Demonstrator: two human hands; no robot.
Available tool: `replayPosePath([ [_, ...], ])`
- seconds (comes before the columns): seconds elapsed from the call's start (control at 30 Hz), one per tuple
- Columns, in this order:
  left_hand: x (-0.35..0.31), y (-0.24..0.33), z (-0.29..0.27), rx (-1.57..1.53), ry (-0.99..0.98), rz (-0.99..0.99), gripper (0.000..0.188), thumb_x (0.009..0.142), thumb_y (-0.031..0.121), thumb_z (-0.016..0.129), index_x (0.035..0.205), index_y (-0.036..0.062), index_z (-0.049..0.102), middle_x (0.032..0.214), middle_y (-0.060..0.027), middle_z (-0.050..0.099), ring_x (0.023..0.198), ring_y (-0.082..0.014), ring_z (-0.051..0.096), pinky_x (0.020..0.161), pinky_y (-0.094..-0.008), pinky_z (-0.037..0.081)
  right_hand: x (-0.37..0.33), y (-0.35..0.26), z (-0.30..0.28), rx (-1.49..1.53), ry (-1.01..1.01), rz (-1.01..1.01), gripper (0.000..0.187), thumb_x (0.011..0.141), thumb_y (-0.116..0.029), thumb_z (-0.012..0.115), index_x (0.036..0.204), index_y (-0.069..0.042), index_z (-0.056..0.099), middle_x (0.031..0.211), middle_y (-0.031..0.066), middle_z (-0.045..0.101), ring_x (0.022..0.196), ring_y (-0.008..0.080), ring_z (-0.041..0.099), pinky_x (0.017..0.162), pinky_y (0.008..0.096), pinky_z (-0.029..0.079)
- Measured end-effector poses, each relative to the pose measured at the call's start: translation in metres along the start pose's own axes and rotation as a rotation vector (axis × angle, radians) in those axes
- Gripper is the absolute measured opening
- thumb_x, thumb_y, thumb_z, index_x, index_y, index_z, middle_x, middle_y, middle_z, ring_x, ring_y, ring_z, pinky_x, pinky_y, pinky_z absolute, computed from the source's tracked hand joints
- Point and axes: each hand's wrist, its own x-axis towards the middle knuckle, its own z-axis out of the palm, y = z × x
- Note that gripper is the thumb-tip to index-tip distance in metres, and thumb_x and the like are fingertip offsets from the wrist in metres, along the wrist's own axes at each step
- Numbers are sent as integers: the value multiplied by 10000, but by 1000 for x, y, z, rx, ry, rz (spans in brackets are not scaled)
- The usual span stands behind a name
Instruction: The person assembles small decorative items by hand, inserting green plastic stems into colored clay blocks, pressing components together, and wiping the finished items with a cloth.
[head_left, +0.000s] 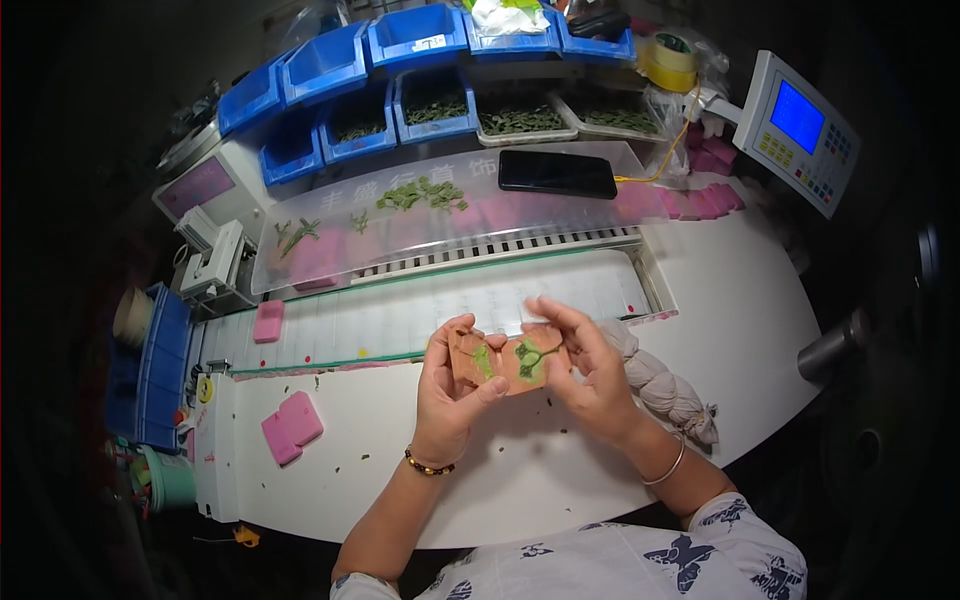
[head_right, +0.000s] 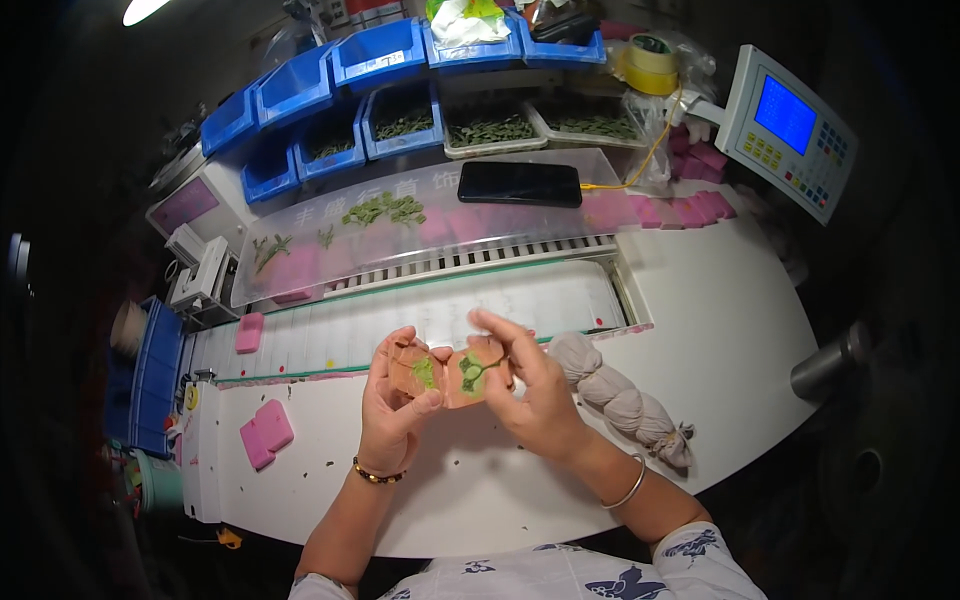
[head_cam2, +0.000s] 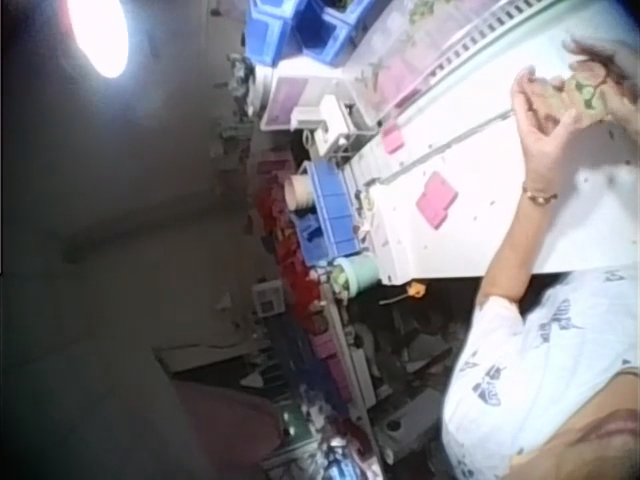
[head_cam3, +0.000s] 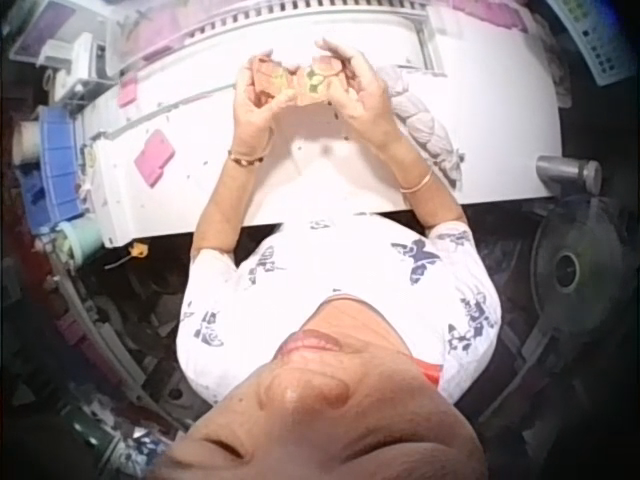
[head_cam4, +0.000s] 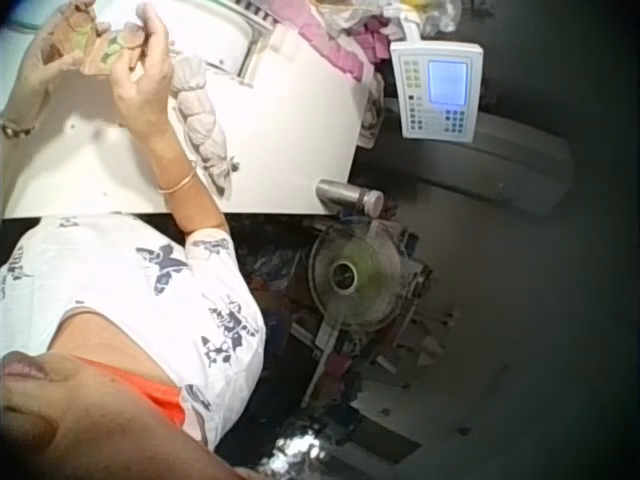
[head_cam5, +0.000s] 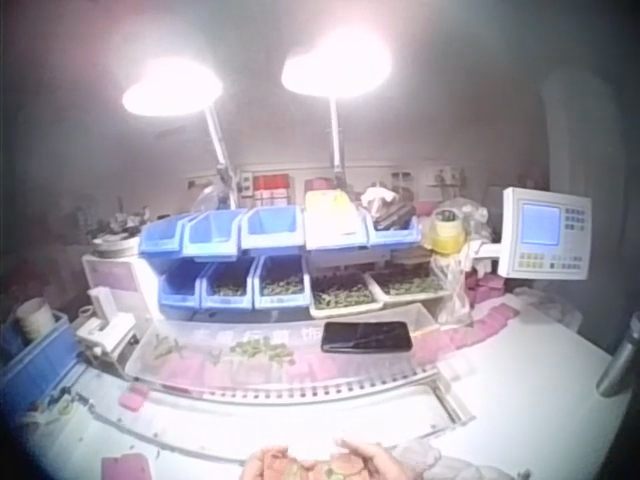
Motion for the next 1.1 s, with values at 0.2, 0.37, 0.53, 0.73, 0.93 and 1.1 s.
replayPosePath([
  [0.2, -1, 2, 0, -191, 3, -140, 730, 736, -66, 737, 1326, 76, 331, 1215, -57, 457, 1189, -179, 478, 1034, -335, 414, -5, -6, 10, -55, -103, -60, 450, 875, 49, 495, 1324, 15, 467, 1330, 158, 495, 1177, 215, 550, 942, 313, 488],
  [0.37, -4, -6, 8, 83, -209, 34, 758, 646, -53, 824, 1199, 118, 335, 1268, -55, 381, 1265, -180, 383, 1025, -356, 426, 0, -5, 4, 81, 18, -1, 416, 871, 107, 485, 1270, -3, 522, 1304, 125, 522, 1153, 184, 560, 905, 282, 507],
  [0.53, -10, -6, 6, -355, -147, -385, 435, 898, 307, 634, 1206, 130, 382, 1329, -88, 408, 1239, -241, 466, 1031, -411, 429, 3, -15, -3, 99, -103, 13, 375, 861, 116, 511, 1211, -3, 579, 1114, 99, 648, 999, 178, 647, 881, 281, 527],
  [0.73, -11, -6, 13, -246, -124, -529, 495, 949, 404, 506, 1261, 20, 484, 1178, -101, 568, 1052, -199, 595, 892, -342, 513, -1, -17, -2, 161, -320, 22, 466, 820, 109, 575, 1272, 6, 531, 1237, 135, 596, 1097, 200, 607, 944, 304, 497],
  [0.93, -7, -14, 2, -574, 237, -550, 321, 914, 395, 576, 1001, 87, 592, 868, -90, 608, 735, -183, 585, 627, -300, 496, -8, -22, 18, -383, -273, -243, 762, 736, -178, 759, 1397, -36, 409, 1365, 140, 463, 1247, 323, 406, 1044, 418, 315],
  [1.1, -9, -10, -3, -501, 129, -551, 360, 914, 353, 468, 934, 30, 626, 810, -107, 623, 675, -192, 566, 610, -316, 486, -7, -27, 17, -533, -181, -275, 583, 728, -185, 763, 1258, -76, 546, 1339, 83, 510, 1228, 314, 440, 1013, 433, 308],
])
